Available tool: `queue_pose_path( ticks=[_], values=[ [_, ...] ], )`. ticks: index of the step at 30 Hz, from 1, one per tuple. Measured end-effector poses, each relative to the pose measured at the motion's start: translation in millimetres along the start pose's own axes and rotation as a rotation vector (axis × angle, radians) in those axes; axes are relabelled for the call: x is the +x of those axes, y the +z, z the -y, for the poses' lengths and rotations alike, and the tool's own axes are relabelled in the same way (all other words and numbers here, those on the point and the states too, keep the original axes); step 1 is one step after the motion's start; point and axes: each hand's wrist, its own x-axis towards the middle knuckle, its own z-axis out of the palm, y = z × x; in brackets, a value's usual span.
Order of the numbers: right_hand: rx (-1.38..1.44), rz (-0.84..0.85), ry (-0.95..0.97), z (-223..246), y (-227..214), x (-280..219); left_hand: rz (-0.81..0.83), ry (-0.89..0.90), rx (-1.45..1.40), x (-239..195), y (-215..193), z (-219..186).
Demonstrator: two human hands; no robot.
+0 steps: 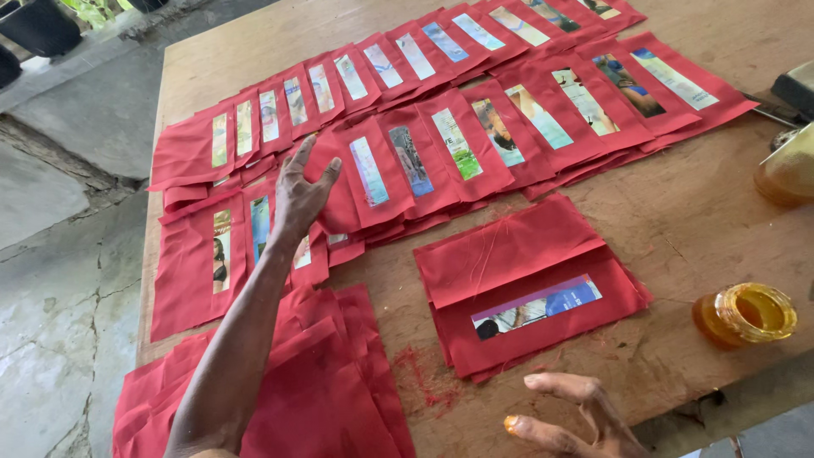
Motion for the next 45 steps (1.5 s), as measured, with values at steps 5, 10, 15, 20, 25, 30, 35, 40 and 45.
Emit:
queue_pose_path(
  ticks=[5, 10, 15, 20, 25, 30, 35, 40, 45],
  values=[
    [0.046, 0.014, 0.046, 2.7, -15.9, -0.7, -0.155, 0.390, 0.304, -18.9, -19.5, -22.2],
    [-0.015, -0.107, 0.168, 29.4, -26.8, 14.0, -0.381, 0.720, 0.498, -51.2, -30.5, -67.0],
    [0.017, -0.150, 0.306, 64.3, -43.8, 32.1, 0.230, 0.632, 0.002, -71.5, 28.4, -121.7],
    [0.037, -0.136, 0.465, 76.6, -52.6, 55.5, 0.467, 0.751, -0.061, -104.2, 103.9, -164.5],
    [-0.152, -0.194, 0.491, 75.4, -63.1, 58.6, 0.420, 0.709, -0.064, -109.6, 139.1, -174.7],
    [-0.183, -0.229, 0.581, 70.2, -76.8, 63.5, 0.370, 0.700, -0.118, -122.2, 145.3, -171.6],
    [-0.245, -0.269, 0.556, 63.2, -81.1, 73.0, 0.357, 0.637, -0.120, -126.7, 149.8, -169.9],
    [-0.329, -0.316, 0.489, 53.1, -89.4, 80.2, 0.281, 0.770, -0.200, -132.7, 139.7, -168.2],
    [-0.229, -0.376, 0.625, 36.5, -101.3, 86.3, 0.367, 0.799, -0.262, -138.0, 117.9, -167.5]
  ],
)
